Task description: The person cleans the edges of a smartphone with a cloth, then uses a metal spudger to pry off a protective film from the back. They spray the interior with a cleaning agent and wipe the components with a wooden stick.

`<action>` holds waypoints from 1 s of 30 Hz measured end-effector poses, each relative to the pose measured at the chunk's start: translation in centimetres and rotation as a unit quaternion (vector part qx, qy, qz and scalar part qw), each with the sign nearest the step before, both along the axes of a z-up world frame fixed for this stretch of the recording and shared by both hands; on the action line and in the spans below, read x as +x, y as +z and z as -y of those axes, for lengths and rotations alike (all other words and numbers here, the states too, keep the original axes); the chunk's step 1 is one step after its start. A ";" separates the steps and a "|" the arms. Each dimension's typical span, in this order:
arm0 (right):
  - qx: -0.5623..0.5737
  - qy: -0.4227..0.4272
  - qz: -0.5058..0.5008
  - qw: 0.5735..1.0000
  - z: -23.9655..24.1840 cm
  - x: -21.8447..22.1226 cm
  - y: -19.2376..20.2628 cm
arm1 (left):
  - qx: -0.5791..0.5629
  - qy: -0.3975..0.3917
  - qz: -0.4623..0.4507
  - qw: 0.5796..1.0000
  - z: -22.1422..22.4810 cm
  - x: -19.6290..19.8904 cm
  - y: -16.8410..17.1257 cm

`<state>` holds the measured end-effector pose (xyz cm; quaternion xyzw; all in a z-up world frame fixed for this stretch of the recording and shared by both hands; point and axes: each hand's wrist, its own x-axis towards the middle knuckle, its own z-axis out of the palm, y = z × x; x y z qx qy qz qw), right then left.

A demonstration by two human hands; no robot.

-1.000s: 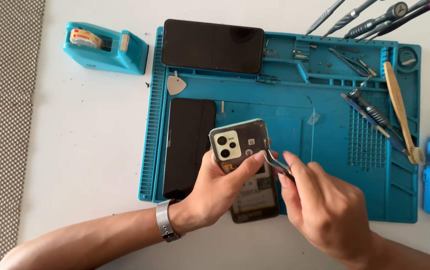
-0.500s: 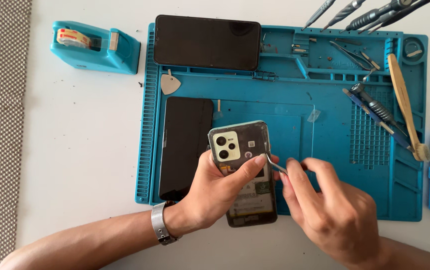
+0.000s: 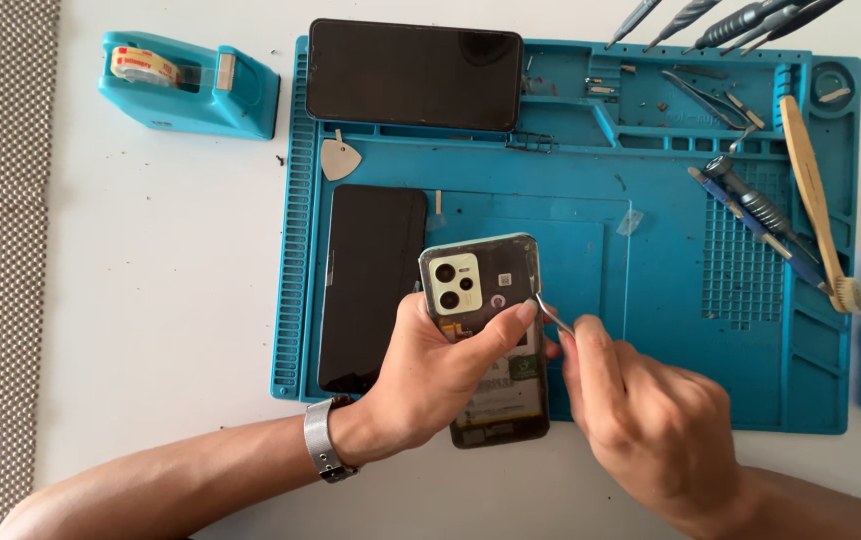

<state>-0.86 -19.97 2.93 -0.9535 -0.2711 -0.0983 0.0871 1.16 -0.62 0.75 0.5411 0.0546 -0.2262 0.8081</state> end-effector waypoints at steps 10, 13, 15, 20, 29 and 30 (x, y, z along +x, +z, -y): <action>-0.011 0.004 0.008 1.000 -0.2 0.0 -0.7 | 0.021 -0.003 -0.013 1.000 -0.1 0.1 0.4; -0.027 0.002 0.019 0.999 -0.3 0.0 -0.9 | 0.017 0.006 -0.019 1.000 0.1 0.0 0.4; -0.034 0.002 0.027 0.999 -0.3 0.2 -1.0 | 0.014 0.014 -0.017 1.000 0.1 0.0 0.4; -0.047 0.000 0.035 0.998 -0.5 0.3 -1.3 | 0.023 0.019 -0.020 0.999 0.2 -0.1 0.5; 0.048 -0.001 0.050 0.998 -0.1 1.9 -0.7 | 0.048 -0.023 -0.041 0.998 0.0 0.1 1.1; 0.098 -0.001 0.044 0.994 0.2 2.3 -0.6 | 0.034 -0.018 -0.041 0.998 0.1 0.2 1.0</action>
